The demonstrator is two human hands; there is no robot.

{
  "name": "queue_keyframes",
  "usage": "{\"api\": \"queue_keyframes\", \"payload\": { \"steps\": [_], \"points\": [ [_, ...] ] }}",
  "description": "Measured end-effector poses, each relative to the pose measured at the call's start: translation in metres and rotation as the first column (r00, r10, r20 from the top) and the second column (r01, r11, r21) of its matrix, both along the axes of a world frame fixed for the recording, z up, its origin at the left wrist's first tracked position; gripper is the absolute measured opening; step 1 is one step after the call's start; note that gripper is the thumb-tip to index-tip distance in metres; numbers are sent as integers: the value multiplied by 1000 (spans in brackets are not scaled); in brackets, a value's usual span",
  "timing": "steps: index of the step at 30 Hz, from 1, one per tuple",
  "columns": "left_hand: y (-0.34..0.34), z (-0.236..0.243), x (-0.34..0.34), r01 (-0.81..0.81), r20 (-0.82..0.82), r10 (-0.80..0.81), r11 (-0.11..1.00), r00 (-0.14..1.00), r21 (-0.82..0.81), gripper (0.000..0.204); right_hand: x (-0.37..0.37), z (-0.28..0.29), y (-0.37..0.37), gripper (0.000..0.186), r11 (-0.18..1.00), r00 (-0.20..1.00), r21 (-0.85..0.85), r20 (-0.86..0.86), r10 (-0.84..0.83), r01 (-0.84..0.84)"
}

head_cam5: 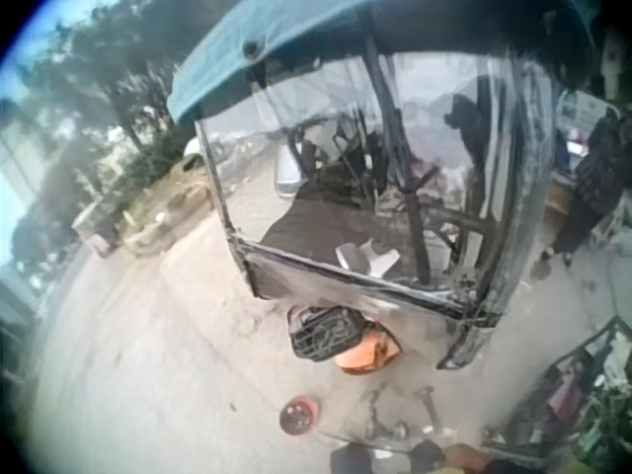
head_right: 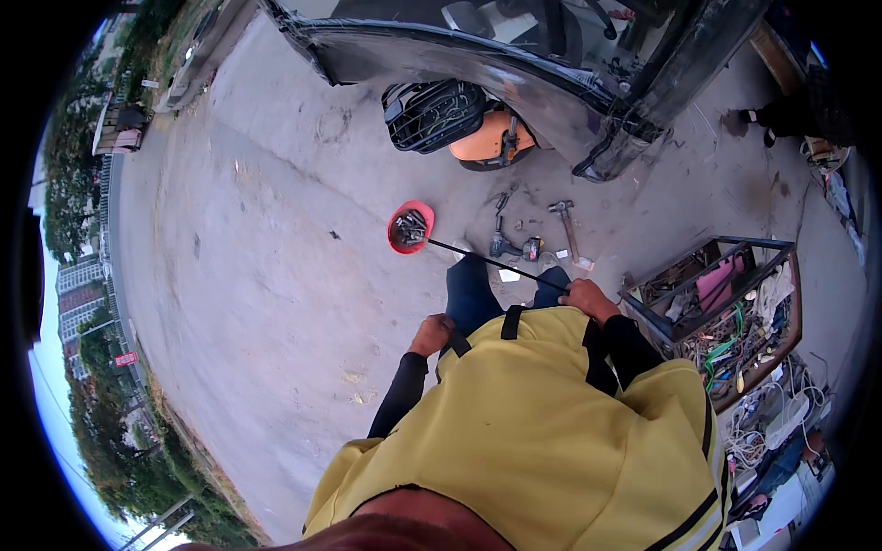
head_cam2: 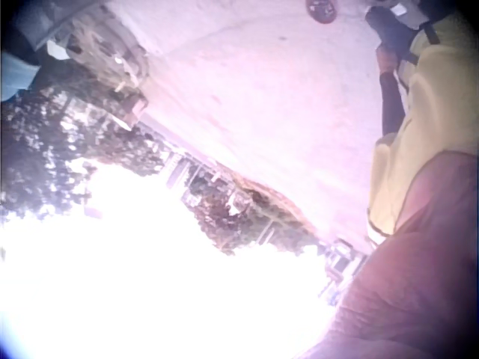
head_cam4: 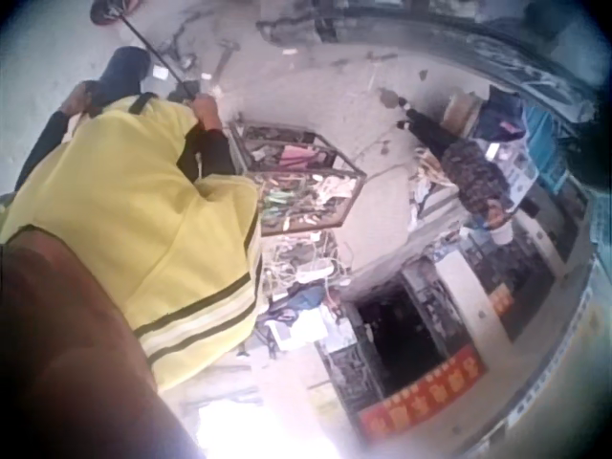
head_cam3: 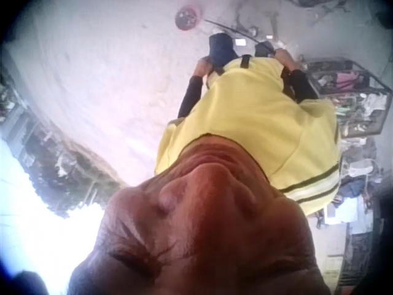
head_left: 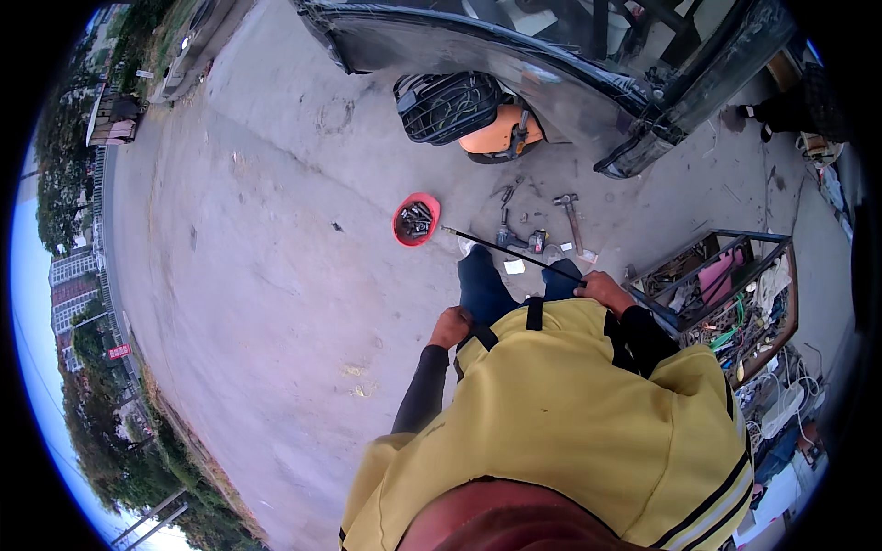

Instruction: The person prepares a cable by stripping and twisting wires, then routes it through the handlebar area of a scooter. They secure the cable with zip ties and adjust the handlebar controls.

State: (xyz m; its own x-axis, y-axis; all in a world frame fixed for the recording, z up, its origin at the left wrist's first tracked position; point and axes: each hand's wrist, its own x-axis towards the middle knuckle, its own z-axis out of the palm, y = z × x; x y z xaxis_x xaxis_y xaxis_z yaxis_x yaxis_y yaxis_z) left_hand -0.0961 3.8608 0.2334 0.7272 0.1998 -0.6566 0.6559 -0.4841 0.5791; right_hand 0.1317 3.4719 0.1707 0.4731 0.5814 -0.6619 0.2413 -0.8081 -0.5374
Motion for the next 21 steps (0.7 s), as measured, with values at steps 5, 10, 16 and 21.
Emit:
{"api": "queue_keyframes", "payload": {
  "steps": [5, 10, 16, 21],
  "points": [
    [58, 42, 40, 79, -258, -201, 906, 945, -415, 29, -13, 18, 25, 32, 960, 952, -20, -123, -279, 278],
    [141, 99, 87, 127, -281, -359, 787, 890, -604, 34, -47, 110, 64, 30, 842, 692, -166, -499, -521, 514],
    [173, 101, 133, 432, -196, -642, 680, 742, -592, 34, -81, 161, 116, 36, 823, 649, -236, -519, -557, 517],
    [156, 99, 149, 549, -116, -707, 632, 698, -546, 31, -107, 158, 114, 37, 737, 575, -290, -477, -665, 611]
  ]
}}
